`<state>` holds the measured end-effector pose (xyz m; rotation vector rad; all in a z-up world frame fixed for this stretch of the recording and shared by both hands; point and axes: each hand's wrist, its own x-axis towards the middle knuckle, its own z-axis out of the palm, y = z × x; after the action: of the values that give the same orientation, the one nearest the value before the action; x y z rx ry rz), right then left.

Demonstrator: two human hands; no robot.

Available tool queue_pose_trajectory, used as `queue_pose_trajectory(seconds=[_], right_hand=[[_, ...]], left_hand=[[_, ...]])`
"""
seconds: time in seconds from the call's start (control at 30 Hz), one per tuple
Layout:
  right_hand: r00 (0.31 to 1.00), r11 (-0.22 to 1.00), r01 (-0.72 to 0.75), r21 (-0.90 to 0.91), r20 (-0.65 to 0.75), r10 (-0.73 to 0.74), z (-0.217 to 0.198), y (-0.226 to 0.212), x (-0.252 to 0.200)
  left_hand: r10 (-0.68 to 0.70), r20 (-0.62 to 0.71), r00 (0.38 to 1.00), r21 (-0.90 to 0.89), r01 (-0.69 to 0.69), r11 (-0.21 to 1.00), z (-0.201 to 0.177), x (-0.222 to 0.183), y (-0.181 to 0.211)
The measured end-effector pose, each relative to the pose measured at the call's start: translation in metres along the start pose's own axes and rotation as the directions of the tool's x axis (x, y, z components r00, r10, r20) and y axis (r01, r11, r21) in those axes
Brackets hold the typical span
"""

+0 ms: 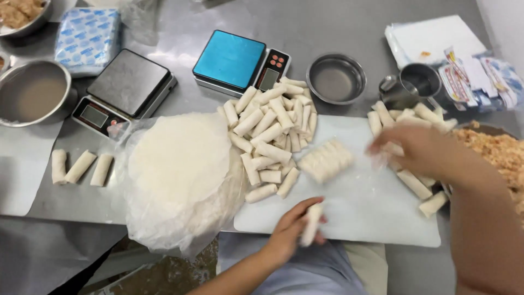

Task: Rolling spring rolls with filling and then packaging them into plastic bags on a production table.

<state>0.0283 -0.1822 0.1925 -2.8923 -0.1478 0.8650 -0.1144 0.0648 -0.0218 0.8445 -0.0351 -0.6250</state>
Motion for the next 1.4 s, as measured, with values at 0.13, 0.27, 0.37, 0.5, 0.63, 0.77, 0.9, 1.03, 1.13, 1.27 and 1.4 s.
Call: queue_pose_trajectory(seconds=[0.13, 0.27, 0.37, 0.5, 0.63, 0.77, 0.9, 1.03, 1.13, 1.27, 1.4], right_hand=[[0.889, 0.882, 0.45, 0.136, -0.156, -0.43, 0.055, -0.022, 0.023], [0.669, 0.735, 0.634, 0.238, -0.645, -0.369, 0.133, -0.11, 0.087], [0.662, 0.803, 0.567, 0.183, -0.681, -0.313, 0.157, -0.126, 0.116], [0.467, 0.775, 0.628, 0.068, -0.83, -0.306, 0.145, -0.123, 0.094], [0.71, 0.442, 0.658, 0.61, -0.697, -0.096, 0.173, -0.137, 0.057], [0.672, 0.499, 0.709, 0.498, -0.69, -0.268, 0.184, -0.13, 0.057], [0.407, 0.728, 0.68, -0.087, -0.782, -0.473, 0.177, -0.128, 0.104], [0.448, 0.795, 0.599, -0.095, -0.784, -0.431, 0.181, -0.127, 0.114], [0.47, 0.675, 0.718, 0.167, -0.832, -0.295, 0.175, -0.128, 0.084], [0.798, 0.303, 0.601, 0.74, -0.58, -0.164, 0.177, -0.136, 0.052], [0.572, 0.507, 0.79, 0.344, -0.712, -0.407, 0.171, -0.121, 0.066]], left_hand=[[-0.01, -0.287, 0.958, -0.099, -0.019, 0.995, -0.024, -0.03, 0.012], [0.221, -0.385, 0.896, -0.092, -0.276, 0.957, -0.025, -0.035, 0.044], [0.296, -0.435, 0.85, -0.141, -0.389, 0.91, -0.035, -0.033, 0.06], [0.355, -0.473, 0.807, -0.074, -0.438, 0.896, -0.044, -0.023, 0.069], [0.407, -0.412, 0.815, -0.079, -0.477, 0.875, -0.016, -0.016, 0.083], [0.359, -0.448, 0.819, -0.046, -0.422, 0.905, -0.019, -0.01, 0.067], [0.318, -0.519, 0.794, -0.074, -0.412, 0.908, -0.013, -0.018, 0.072], [0.334, -0.563, 0.756, -0.029, -0.422, 0.906, -0.001, -0.024, 0.088], [0.355, -0.599, 0.718, 0.0, -0.443, 0.896, -0.012, -0.02, 0.081], [0.355, -0.569, 0.742, -0.011, -0.438, 0.899, -0.015, -0.011, 0.07], [0.303, -0.609, 0.733, -0.09, -0.443, 0.892, -0.03, -0.009, 0.054]])
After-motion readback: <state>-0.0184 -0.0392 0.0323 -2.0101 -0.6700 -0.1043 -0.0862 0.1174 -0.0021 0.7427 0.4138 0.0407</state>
